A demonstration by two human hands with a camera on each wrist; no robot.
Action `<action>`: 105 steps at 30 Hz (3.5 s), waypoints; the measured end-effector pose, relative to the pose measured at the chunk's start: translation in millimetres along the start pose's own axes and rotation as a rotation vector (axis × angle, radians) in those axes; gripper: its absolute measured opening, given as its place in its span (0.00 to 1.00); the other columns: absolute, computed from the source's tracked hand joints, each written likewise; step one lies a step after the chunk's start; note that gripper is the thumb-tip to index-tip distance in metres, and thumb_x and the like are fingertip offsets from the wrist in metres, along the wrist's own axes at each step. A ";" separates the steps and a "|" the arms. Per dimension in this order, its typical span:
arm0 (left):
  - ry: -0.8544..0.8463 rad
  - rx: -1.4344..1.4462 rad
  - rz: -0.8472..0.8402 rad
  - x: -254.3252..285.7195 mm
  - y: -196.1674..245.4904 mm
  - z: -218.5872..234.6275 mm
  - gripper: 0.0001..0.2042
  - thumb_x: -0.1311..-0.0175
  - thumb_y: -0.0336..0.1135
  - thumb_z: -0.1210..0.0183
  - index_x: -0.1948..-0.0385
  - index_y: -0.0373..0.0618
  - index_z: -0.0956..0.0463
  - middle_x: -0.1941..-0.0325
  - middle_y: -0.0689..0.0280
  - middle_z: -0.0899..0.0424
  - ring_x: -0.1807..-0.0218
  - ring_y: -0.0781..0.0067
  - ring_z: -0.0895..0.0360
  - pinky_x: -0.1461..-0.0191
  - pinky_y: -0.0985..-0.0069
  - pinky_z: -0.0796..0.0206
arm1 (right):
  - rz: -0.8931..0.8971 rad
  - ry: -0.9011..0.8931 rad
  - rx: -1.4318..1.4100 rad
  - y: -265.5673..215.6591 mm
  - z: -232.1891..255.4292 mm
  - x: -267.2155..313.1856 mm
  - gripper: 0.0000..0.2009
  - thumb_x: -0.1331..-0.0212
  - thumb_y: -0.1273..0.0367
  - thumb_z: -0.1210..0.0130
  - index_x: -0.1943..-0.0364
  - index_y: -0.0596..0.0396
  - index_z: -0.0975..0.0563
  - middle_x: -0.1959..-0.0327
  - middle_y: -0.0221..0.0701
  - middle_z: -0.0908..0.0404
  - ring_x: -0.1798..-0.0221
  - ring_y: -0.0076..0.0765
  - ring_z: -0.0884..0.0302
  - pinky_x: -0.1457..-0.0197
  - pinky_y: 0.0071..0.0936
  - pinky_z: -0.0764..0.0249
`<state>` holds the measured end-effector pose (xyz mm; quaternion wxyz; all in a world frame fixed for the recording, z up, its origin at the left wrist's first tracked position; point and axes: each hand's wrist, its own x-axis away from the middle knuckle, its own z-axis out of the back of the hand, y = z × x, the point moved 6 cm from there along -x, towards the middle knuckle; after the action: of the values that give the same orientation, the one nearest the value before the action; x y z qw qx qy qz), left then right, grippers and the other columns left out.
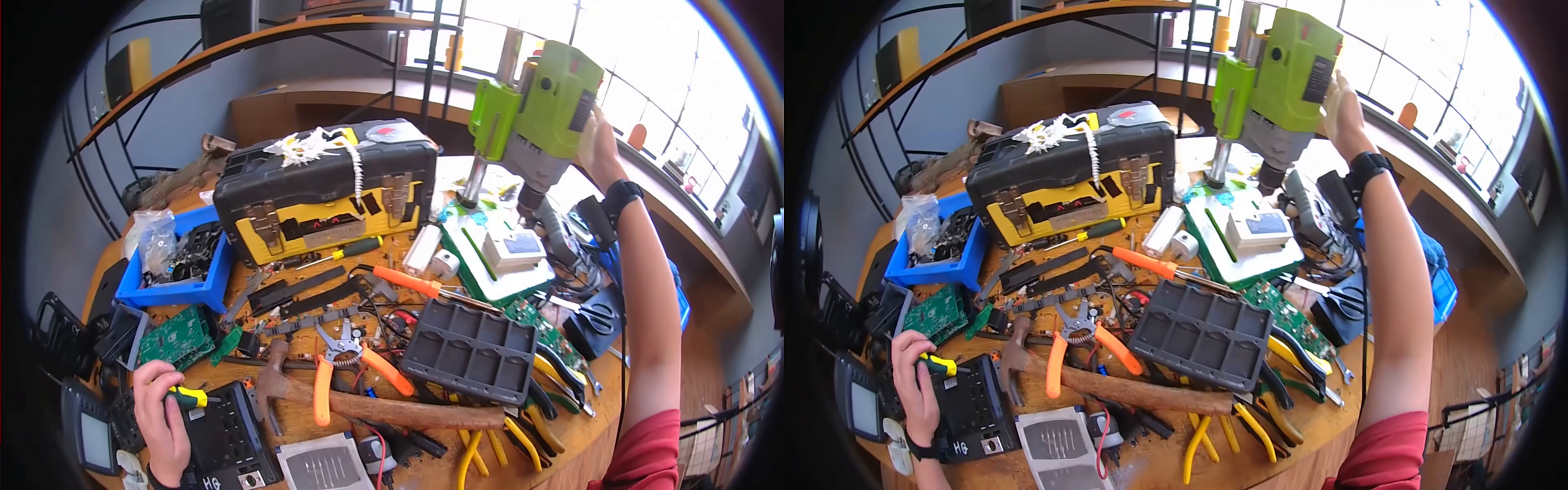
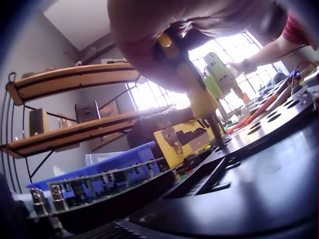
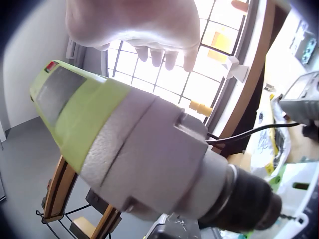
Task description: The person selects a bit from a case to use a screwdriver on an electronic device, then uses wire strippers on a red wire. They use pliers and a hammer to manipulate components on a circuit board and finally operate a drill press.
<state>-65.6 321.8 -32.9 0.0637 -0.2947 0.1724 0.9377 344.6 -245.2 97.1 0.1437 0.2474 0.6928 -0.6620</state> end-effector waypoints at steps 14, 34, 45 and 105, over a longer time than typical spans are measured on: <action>0.041 -0.022 0.048 -1.7 -3.9 8.0 0.12 0.30 0.18 0.53 0.50 0.38 0.25 0.50 0.54 0.27 0.54 0.57 0.23 0.47 0.67 0.30 | -0.098 -0.105 -0.125 16.0 -7.9 -36.6 0.21 0.22 0.54 0.56 0.45 0.56 0.22 0.54 0.33 0.14 0.58 0.27 0.12 0.58 0.26 0.15; 0.020 -0.081 0.085 6.2 4.6 5.6 0.13 0.30 0.16 0.55 0.48 0.37 0.27 0.47 0.54 0.28 0.50 0.58 0.25 0.42 0.68 0.32 | 0.023 -0.171 -0.171 6.5 -5.4 -37.0 0.33 0.22 0.42 0.63 0.35 0.58 0.28 0.41 0.41 0.19 0.41 0.40 0.18 0.40 0.42 0.19; 0.025 -0.140 -0.018 5.5 17.1 5.9 0.14 0.33 0.13 0.52 0.50 0.38 0.25 0.50 0.53 0.26 0.48 0.53 0.24 0.41 0.65 0.32 | -0.338 -0.160 -0.274 12.3 32.5 44.0 0.33 0.22 0.45 0.69 0.35 0.59 0.28 0.29 0.41 0.28 0.26 0.50 0.30 0.26 0.52 0.32; 0.074 -0.006 0.054 -21.6 10.8 -14.3 0.05 0.28 0.19 0.52 0.59 0.36 0.26 0.62 0.61 0.31 0.62 0.70 0.28 0.55 0.75 0.38 | -0.035 -0.330 1.701 -16.2 12.2 39.5 0.19 0.44 0.65 0.44 0.51 0.54 0.14 0.53 0.47 0.12 0.51 0.52 0.12 0.45 0.42 0.18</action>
<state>-42.7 306.2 -28.4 0.0310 -0.3245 0.1799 0.9281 301.4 -251.3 89.0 -0.0017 0.1610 -0.0637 -0.9849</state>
